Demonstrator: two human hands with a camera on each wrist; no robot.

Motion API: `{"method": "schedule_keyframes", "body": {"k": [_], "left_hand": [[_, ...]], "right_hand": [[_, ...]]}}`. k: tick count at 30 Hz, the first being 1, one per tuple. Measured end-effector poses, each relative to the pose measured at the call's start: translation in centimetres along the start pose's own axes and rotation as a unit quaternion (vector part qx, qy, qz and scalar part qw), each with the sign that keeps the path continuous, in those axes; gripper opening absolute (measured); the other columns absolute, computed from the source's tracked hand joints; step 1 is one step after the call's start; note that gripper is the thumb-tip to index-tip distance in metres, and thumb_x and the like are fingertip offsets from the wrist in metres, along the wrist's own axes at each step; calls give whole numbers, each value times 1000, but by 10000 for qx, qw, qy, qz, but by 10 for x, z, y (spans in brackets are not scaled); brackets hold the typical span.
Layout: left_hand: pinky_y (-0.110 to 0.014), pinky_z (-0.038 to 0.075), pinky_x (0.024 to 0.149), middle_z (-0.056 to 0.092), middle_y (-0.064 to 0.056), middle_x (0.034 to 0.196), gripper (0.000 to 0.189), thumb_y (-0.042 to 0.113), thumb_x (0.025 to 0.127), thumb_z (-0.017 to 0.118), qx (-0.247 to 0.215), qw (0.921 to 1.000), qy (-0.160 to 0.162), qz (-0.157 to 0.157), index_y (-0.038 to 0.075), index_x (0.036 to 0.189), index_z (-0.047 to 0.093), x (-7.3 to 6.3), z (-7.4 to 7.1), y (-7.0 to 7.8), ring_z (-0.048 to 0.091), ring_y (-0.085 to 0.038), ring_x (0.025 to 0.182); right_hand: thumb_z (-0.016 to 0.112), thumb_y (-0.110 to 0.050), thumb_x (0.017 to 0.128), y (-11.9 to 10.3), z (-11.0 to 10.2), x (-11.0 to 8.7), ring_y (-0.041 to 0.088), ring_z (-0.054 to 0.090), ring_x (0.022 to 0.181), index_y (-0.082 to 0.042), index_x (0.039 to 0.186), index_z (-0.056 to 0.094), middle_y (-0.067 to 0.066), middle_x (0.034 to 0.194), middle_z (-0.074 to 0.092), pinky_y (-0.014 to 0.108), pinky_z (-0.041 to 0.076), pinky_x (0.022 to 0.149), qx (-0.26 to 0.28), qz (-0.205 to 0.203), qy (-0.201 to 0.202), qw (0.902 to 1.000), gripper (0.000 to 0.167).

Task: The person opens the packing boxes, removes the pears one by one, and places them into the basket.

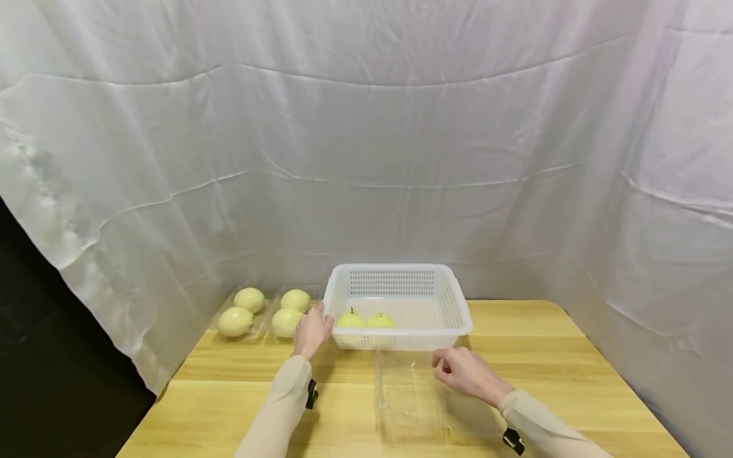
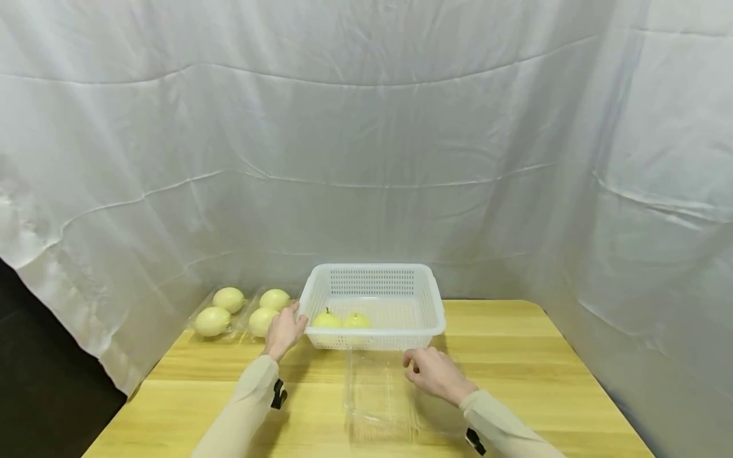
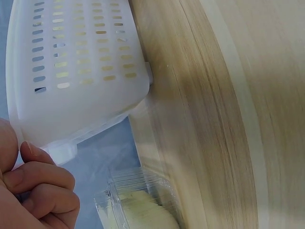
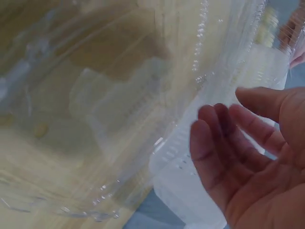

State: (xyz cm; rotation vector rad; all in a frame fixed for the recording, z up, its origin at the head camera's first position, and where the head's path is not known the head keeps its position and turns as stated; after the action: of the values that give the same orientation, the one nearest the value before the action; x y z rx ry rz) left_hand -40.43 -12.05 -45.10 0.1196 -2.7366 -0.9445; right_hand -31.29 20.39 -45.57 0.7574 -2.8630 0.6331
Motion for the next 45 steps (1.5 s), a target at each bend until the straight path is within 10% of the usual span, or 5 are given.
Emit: {"method": "schedule_keyframes", "body": {"k": [7, 14, 20, 28, 45], "left_hand": [[-50, 52, 69, 63, -25, 127, 53, 28, 96, 52, 55, 10000, 36, 36, 10, 146, 47, 5, -2, 2, 66, -36, 89], [-46, 51, 65, 65, -23, 124, 53, 28, 96, 52, 17, 10000, -6, -22, 13, 146, 47, 4, -1, 3, 66, -33, 84], [-42, 48, 56, 67, -23, 119, 52, 30, 99, 47, 112, 9998, 21, 177, 11, 148, 44, 0, 1, 0, 62, -29, 72], [-35, 38, 44, 71, -16, 90, 35, 27, 99, 50, 488, 9940, 568, 801, 7, 124, 64, -5, 1, -1, 55, -23, 57], [-31, 34, 38, 61, -11, 65, 17, 17, 86, 55, 813, 9874, 970, 945, 6, 74, 59, -8, -5, 4, 47, -20, 46]], "right_hand": [[64, -38, 93, -2, 11, -5, 5, 56, 62, -15, 127, 59, 1, 80, 68, 28, 46, 50, 172, 124, -596, 9980, 41], [66, -40, 90, -7, 23, -10, 22, 67, 85, -17, 126, 63, 11, 120, 69, 49, 54, 73, 163, 459, -796, 9956, 42], [68, -26, 86, -7, 23, -13, 5, 43, 50, -13, 124, 64, 5, 97, 69, 28, 38, 47, 483, 592, -760, 9942, 40], [66, -20, 84, 9, 12, -22, 2, 40, 45, -10, 125, 63, -6, 62, 52, 22, 35, 40, 646, 574, -775, 9932, 42], [73, -5, 79, 64, -34, -49, 7, 46, 64, -19, 87, 54, -5, 79, 61, 25, 34, 48, -704, 44, -511, 9962, 25]]}}
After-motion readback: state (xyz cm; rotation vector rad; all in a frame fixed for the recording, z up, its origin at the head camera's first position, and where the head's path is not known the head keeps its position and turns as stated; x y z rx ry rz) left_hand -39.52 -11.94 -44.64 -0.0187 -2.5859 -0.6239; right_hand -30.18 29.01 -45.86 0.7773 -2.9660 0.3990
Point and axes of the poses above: each hand's wrist, its own x-axis towards the middle knuckle, its own z-axis out of the palm, y = z × x, the point moved 3 cm from there along x, towards the middle knuckle
